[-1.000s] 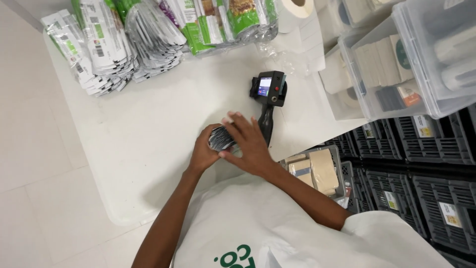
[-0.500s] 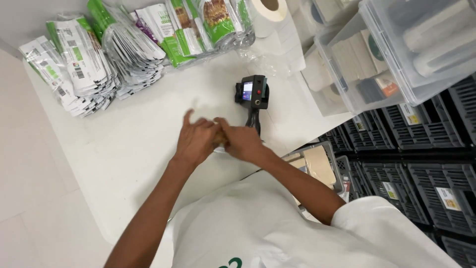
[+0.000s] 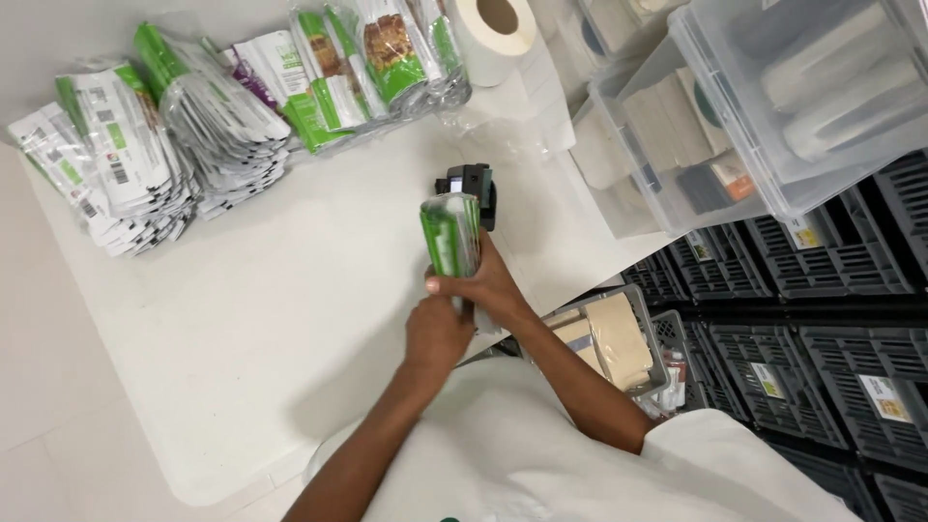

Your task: The person scans barcodes on a stack of white labels using a handheld barcode scanner. After scanning, the person gathers the labels, places them into a clear plastic bag, and seals the bag.

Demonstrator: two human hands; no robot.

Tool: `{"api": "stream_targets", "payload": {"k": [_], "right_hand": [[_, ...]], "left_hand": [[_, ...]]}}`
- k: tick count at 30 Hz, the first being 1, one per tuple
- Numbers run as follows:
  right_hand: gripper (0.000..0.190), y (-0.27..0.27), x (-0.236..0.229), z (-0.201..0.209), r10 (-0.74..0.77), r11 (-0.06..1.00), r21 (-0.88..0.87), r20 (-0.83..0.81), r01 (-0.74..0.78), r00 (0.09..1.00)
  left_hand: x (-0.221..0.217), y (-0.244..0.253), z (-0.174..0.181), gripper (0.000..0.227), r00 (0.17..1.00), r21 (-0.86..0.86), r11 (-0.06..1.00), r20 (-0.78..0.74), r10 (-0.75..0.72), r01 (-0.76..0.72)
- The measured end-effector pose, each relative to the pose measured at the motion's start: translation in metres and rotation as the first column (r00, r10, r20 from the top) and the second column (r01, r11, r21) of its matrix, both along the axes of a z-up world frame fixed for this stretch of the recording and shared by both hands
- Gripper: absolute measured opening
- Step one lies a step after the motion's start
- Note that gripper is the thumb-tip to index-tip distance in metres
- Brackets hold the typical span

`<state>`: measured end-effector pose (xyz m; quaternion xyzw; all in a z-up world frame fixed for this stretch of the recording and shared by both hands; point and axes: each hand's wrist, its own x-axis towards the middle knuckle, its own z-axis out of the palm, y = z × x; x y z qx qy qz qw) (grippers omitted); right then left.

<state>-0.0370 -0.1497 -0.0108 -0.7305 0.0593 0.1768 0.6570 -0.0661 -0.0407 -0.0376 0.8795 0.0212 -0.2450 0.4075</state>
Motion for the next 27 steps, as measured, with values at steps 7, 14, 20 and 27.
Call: {"api": "stream_targets", "payload": {"k": [7, 14, 20, 27], "right_hand": [[0.071, -0.057, 0.034, -0.002, -0.234, 0.962, -0.134, 0.031, 0.236, 0.972], [0.052, -0.173, 0.16, -0.129, -0.445, 0.857, 0.118, -0.32, 0.501, 0.836], [0.037, -0.182, 0.218, -0.173, -0.413, 0.704, 0.244, -0.623, 0.667, 0.664], [0.06, -0.191, 0.242, -0.129, -0.343, 0.83, 0.315, -0.362, 0.459, 0.867]], "left_hand": [[-0.003, -0.05, 0.047, 0.044, 0.958, 0.141, 0.978, 0.223, -0.183, 0.154], [0.007, -0.017, 0.049, 0.074, 0.983, -0.2, 0.966, -0.045, -0.179, 0.166], [0.004, 0.024, 0.027, 0.061, 0.979, -0.133, 0.983, -0.178, 0.1, -0.125], [0.039, 0.045, 0.046, 0.06, 0.97, -0.236, 0.952, 0.097, 0.223, -0.196]]}}
